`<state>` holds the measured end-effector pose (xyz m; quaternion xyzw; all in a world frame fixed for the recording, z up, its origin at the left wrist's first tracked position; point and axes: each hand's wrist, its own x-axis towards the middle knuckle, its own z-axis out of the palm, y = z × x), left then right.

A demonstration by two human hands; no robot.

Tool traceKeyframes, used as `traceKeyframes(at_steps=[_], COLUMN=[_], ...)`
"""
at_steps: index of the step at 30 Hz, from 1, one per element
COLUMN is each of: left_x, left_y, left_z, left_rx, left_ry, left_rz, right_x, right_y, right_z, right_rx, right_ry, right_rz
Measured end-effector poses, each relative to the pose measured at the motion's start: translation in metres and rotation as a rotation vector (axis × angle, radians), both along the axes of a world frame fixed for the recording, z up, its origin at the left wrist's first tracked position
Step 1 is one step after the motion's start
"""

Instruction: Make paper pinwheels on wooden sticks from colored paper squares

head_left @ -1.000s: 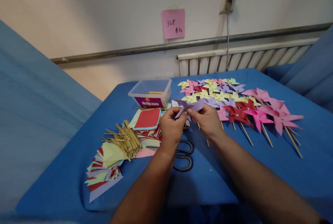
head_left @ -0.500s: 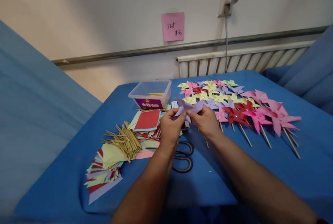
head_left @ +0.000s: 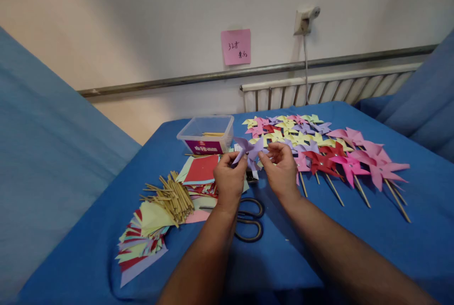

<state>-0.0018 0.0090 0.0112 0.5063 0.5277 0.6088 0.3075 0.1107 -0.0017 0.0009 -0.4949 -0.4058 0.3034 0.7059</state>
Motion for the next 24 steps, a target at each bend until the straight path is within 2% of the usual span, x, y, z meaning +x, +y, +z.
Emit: traceKeyframes(at_steps=[2, 4, 7, 10, 14, 19, 24], left_x=[-0.003, -0.005, -0.006, -0.008, -0.01, -0.01, -0.009], left_y=[-0.002, -0.004, -0.008, -0.009, -0.008, -0.009, -0.009], left_z=[0.001, 0.002, 0.002, 0.002, 0.003, 0.001, 0.0], left_rx=[0.095, 0.228, 0.445, 0.558, 0.61, 0.654, 0.622], left_ry=[0.167, 0.356, 0.605, 0.759, 0.867, 0.896, 0.888], left_rz=[0.086, 0.117, 0.093, 0.072, 0.073, 0.085, 0.076], right_x=[-0.004, -0.007, -0.011, -0.013, -0.011, -0.005, -0.002], right_y=[-0.005, -0.009, -0.01, -0.007, -0.005, -0.007, -0.008], right_z=[-0.002, -0.003, -0.005, -0.005, -0.002, -0.001, 0.004], right_rx=[0.069, 0.1, 0.051, 0.008, -0.002, 0.007, 0.045], right_ry=[-0.113, -0.142, -0.012, 0.154, 0.282, 0.281, 0.433], right_rz=[0.009, 0.133, 0.272, 0.35, 0.416, 0.415, 0.542])
